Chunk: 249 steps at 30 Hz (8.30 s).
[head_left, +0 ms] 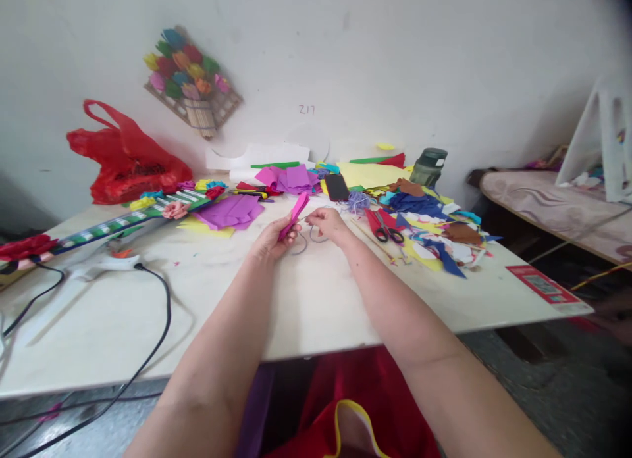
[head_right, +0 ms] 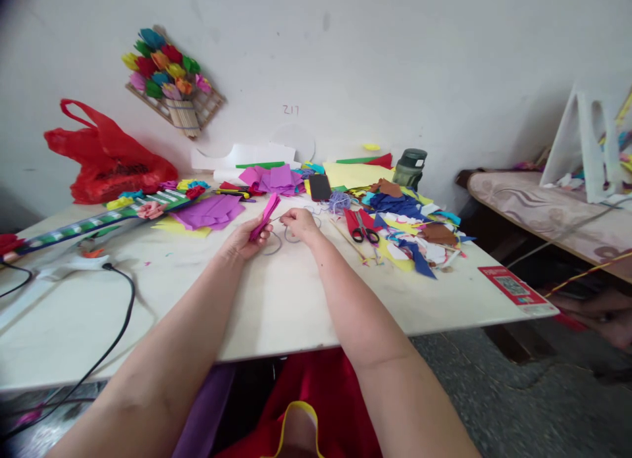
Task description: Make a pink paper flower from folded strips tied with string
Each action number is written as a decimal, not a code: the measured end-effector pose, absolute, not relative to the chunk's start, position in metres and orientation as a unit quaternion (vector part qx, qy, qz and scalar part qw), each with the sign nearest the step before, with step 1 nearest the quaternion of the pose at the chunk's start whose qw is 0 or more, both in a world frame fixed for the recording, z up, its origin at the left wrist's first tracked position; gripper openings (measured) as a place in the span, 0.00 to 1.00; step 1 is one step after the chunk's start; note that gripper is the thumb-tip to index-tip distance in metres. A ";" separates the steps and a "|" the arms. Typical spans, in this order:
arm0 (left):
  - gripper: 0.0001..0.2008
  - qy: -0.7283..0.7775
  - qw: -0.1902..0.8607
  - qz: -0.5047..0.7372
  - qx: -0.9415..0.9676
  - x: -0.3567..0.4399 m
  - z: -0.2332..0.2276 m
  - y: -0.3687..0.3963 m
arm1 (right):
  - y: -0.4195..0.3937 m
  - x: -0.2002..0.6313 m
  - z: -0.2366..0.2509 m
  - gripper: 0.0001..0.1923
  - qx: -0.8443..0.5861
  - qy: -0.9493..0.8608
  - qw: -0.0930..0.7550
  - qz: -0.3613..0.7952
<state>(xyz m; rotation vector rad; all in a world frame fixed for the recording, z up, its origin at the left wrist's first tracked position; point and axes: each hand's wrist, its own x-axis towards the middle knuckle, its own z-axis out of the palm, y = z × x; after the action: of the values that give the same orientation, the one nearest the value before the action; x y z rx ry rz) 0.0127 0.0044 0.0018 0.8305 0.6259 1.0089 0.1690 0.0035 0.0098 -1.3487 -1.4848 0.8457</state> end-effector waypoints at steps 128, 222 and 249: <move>0.08 0.393 0.719 0.372 0.436 0.010 0.010 0.007 | -0.005 0.184 0.026 0.07 -0.491 -0.739 0.460 0.046; 0.12 0.361 0.610 0.497 0.499 0.018 0.005 0.007 | -0.019 0.158 0.015 0.17 -0.582 -0.783 0.203 -0.083; 0.13 0.533 0.284 0.330 0.725 0.012 0.015 0.002 | -0.014 0.178 0.031 0.13 -0.556 -0.799 0.229 -0.015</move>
<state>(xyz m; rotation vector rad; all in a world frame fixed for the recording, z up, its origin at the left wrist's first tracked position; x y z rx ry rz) 0.0122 0.0022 0.0151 1.9404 1.4268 0.8823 0.1782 -0.0138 0.0306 -1.5298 -2.1991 -0.0406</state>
